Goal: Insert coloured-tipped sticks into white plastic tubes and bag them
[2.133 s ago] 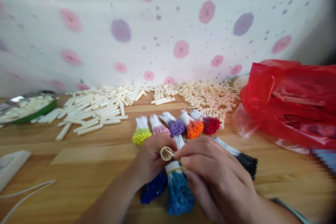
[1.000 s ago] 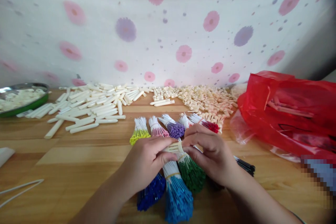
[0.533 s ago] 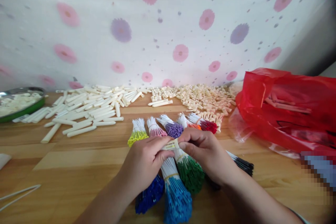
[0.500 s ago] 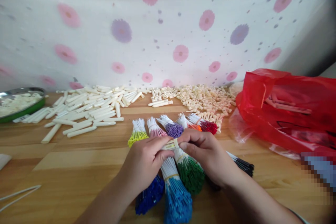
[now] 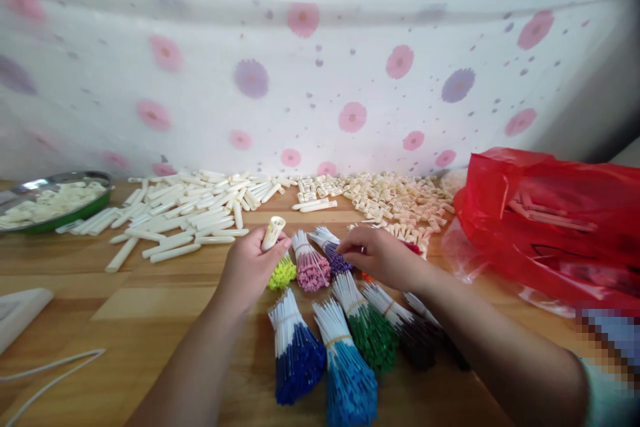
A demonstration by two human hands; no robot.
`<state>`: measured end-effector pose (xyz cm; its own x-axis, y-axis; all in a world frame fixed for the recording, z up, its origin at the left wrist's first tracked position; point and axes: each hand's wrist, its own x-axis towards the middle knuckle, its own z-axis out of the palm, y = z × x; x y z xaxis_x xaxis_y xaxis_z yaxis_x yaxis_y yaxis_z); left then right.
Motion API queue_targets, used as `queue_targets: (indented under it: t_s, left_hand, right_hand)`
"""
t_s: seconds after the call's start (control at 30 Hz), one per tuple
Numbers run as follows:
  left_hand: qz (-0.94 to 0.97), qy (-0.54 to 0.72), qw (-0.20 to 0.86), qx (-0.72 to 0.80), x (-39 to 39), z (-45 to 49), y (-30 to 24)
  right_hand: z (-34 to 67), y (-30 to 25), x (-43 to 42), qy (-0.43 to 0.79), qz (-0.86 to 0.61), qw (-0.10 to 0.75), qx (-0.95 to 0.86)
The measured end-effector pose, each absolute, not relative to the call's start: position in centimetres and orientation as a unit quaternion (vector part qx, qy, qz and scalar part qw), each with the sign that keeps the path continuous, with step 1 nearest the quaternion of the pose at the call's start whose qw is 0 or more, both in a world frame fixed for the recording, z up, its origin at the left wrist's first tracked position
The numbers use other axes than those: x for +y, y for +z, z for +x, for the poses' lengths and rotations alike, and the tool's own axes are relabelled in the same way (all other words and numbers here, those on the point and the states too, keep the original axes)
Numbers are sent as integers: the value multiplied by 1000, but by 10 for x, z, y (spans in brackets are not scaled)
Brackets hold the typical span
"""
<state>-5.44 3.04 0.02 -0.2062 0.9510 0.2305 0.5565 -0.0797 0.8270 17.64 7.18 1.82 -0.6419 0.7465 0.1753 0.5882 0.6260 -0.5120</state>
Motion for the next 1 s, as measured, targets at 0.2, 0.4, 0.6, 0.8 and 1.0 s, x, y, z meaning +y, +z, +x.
queue_targets:
  t_s: [0.2,0.4,0.6,0.8,1.0]
  left_hand:
    - [639,379,215,634,34,-52,-2]
    - [651,379,228,617,35,-50,-8]
    - [674,416,238,562,24,-42,3]
    - [696,396,418,428,2,-19,5]
    - [684,380,444,436,1,-9,-6]
  right_hand:
    - [150,6,70,122,-301,86,-942]
    - [141,-9,59,60,-268,119,-954]
    - [159,21,39,116,-257,286,-916]
    - [171,25,19,416,-276,394,-772]
    - [169,-3,23,516,-293,484,-643]
